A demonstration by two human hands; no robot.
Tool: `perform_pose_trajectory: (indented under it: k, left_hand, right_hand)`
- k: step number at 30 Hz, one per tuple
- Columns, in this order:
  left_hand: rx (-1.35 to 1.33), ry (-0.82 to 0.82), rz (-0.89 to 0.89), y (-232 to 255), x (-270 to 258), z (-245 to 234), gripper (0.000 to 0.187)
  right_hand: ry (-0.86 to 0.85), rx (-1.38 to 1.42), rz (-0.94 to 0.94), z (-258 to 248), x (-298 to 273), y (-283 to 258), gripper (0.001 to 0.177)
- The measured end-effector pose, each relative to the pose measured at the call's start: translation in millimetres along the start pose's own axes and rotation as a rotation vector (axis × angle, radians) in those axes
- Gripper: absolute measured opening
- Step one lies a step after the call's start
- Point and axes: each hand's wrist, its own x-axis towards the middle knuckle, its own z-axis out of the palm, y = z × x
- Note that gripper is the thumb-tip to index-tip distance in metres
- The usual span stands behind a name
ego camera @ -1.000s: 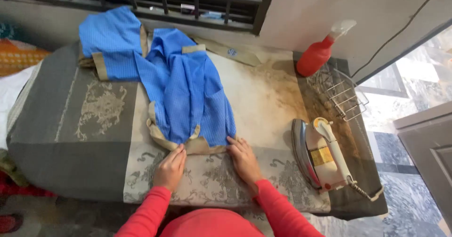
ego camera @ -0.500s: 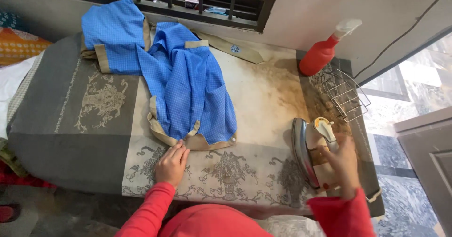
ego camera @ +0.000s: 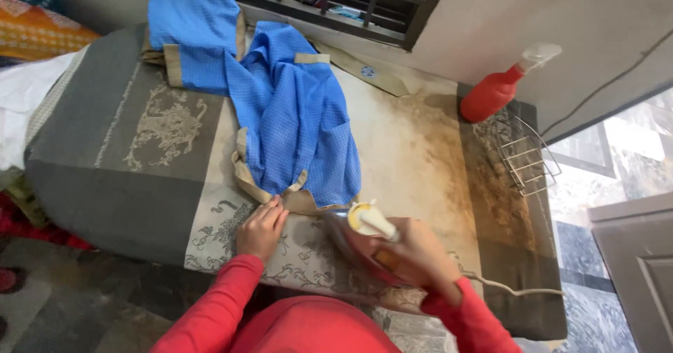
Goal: Ironing a blue patterned shirt using an iron and water spray on an ironing board.
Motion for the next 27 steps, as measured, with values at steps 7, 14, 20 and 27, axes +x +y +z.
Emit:
perform_pose_trajectory:
  k: [7,14,20,27]
  left_hand:
    - [-0.091,-0.076,-0.049,-12,-15,23,0.016]
    - [-0.082,0.004,-0.097,0,4,1,0.013]
    - [-0.181,0.065,-0.139,-12,-10,19,0.010]
    - [-0.091,0.134,-0.168,-12,-15,25,0.007]
  right_hand:
    - [-0.079,0.037,-0.027,34,15,-43,0.045]
    - [-0.065,-0.008,-0.030,15,21,-70,0.035]
    - [-0.040,-0.010,-0.054,25,31,-74,0.030]
    - [-0.007,0.046,-0.046,44,41,-82,0.035]
